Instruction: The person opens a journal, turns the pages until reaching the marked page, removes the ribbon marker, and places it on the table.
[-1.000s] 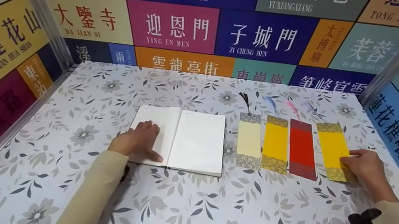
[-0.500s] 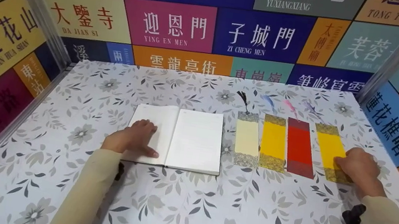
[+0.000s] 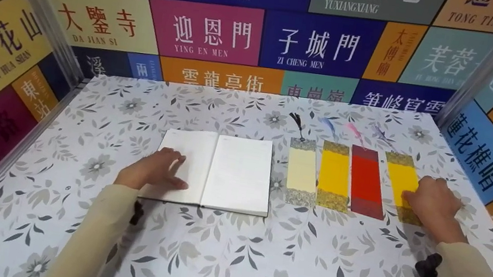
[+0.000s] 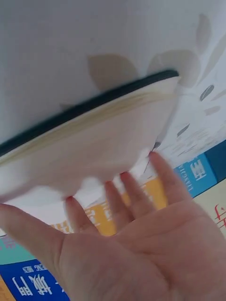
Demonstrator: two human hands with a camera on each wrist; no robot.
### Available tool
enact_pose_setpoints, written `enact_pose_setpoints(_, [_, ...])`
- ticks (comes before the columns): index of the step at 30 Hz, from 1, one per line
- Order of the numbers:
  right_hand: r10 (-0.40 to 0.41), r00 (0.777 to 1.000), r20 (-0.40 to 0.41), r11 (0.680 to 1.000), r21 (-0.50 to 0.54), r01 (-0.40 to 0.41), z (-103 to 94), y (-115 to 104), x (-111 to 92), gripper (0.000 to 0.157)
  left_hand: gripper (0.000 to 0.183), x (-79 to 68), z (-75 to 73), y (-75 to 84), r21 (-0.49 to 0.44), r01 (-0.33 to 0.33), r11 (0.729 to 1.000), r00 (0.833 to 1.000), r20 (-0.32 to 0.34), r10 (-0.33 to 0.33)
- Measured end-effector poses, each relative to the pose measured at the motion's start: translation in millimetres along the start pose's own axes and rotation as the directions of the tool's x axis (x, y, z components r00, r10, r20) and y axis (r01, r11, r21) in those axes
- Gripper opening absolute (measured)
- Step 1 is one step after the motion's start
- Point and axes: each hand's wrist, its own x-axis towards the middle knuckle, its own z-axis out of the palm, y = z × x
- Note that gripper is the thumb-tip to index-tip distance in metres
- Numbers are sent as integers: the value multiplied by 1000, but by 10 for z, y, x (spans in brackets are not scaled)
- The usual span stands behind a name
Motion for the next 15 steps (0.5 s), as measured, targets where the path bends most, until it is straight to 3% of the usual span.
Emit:
enact_pose_setpoints(3, [-36, 998, -61, 999, 27, 37, -13, -244, -124, 58, 77, -38, -7, 18, -45, 38, 998, 999, -32, -39])
enact_pose_setpoints(6, [-81, 990, -111, 996, 39, 86, -18, -553, -285, 62, 79, -70, -30, 14, -146, 108, 983, 991, -60, -118])
enact_pose_setpoints(10, [-179, 972, -154, 981, 50, 189, 22, -921, -513, 61, 82, -115, -63, -37, -283, 185, 941, 971, -94, -219])
enact_pose_setpoints(15, [-283, 946, -162, 946, 114, 302, 106, -1257, -697, 55, 82, -174, -81, -100, -392, 238, 889, 950, -95, -296])
